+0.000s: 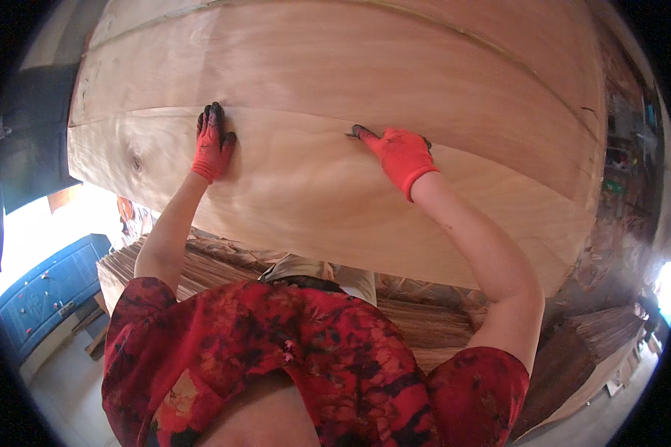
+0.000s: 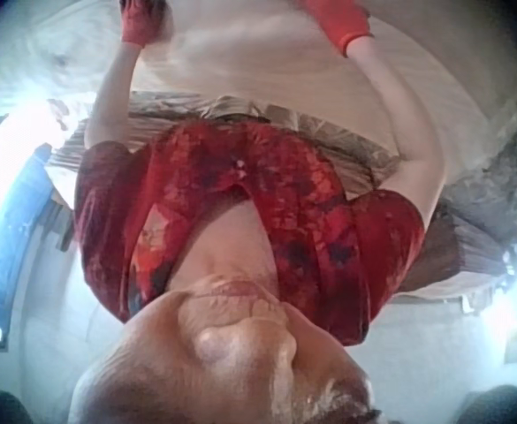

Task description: The person cuts strips of wood veneer using a utility knife while holding a ruler to guide the blade.

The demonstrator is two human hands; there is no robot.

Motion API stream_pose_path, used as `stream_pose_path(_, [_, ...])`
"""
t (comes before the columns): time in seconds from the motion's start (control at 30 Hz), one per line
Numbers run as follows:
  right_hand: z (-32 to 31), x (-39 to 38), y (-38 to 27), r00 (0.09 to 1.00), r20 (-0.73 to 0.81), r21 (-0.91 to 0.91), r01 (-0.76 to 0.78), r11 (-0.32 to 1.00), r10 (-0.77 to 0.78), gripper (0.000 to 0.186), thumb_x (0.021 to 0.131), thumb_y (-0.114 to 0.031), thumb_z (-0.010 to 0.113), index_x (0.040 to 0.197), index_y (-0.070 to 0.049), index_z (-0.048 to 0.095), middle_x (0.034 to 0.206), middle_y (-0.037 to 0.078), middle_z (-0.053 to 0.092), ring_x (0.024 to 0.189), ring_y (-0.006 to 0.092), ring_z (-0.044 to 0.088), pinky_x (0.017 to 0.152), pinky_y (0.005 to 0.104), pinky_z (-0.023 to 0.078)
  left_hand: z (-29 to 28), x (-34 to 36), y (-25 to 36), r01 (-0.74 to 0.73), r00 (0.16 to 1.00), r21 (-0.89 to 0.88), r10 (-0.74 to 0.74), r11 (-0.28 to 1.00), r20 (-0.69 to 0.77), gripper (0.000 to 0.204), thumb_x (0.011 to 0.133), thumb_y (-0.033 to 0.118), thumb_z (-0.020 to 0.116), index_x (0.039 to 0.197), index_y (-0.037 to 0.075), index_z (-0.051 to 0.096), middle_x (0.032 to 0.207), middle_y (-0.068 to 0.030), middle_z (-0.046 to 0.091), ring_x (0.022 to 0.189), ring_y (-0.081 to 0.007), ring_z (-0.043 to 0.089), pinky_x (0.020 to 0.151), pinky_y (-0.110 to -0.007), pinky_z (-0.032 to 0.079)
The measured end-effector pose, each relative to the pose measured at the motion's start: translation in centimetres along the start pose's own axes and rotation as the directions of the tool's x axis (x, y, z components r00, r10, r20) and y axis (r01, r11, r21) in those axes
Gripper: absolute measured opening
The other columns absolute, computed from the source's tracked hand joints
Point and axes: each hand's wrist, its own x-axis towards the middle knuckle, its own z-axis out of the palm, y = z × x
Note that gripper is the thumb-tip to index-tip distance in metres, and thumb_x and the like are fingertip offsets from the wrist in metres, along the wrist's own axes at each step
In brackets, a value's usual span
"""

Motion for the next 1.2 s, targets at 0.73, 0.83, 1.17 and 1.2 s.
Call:
stream_pose_path(0.73, [-0.1, -12.9, 17.2, 0.999, -0.023, -0.205, 0.021, 0.979, -0.026, 0.052, 0.102, -0.015, 0.043, 0.149, -0.039, 0.043, 0.098, 0.013, 0.064, 0.094, 0.033, 0.067, 0.075, 0.0435, 0.055, 4.0, 1.7, 20.3, -0.017, 0.996, 0.033, 0.02, 0.999, -0.091, 0.071, 0.096, 0.02, 0.06, 0.154, -0.005, 0.028, 0.159, -0.0255, 0.03, 0.149, -0.0411, 0.026, 0.123, -0.053, 0.016])
stream_pose_path(0.83, [-0.2, -12.3, 17.3, 0.996, -0.047, -0.2, 0.062, 0.978, -0.072, 0.049, 0.103, -0.02, 0.044, 0.149, -0.038, 0.042, 0.105, 0.015, 0.067, 0.095, 0.0352, 0.069, 0.075, 0.0482, 0.056, 7.4, 3.3, 36.7, -0.18, 0.983, -0.192, 0.17, 0.965, -0.066, 0.075, 0.095, 0.023, 0.062, 0.153, -0.006, 0.026, 0.158, -0.0274, 0.029, 0.149, -0.044, 0.024, 0.123, -0.054, 0.015])
stream_pose_path(1.17, [-3.7, -15.6, 21.4, 0.983, 0.144, -0.218, 0.143, 0.965, -0.113, 0.064, 0.094, -0.011, 0.059, 0.152, -0.031, 0.039, 0.108, 0.012, 0.069, 0.097, 0.0312, 0.07, 0.07, 0.0492, 0.057, 13.8, 4.9, 47.1, -0.025, 1.0, 0.025, 0.025, 0.999, -0.011, 0.072, 0.094, 0.025, 0.059, 0.151, -0.006, 0.03, 0.159, -0.0285, 0.029, 0.15, -0.0455, 0.02, 0.124, -0.055, 0.012])
stream_pose_path(1.2, [-4.1, -16.2, 23.1, 0.983, 0.152, -0.176, 0.133, 0.975, -0.106, 0.061, 0.095, -0.014, 0.06, 0.15, -0.031, 0.041, 0.109, 0.011, 0.07, 0.098, 0.0313, 0.071, 0.071, 0.0483, 0.057, 13.9, 4.7, 46.8, -0.037, 0.999, 0.047, 0.038, 0.998, -0.03, 0.071, 0.093, 0.024, 0.059, 0.151, -0.005, 0.031, 0.158, -0.0286, 0.029, 0.15, -0.0458, 0.021, 0.124, -0.055, 0.012])
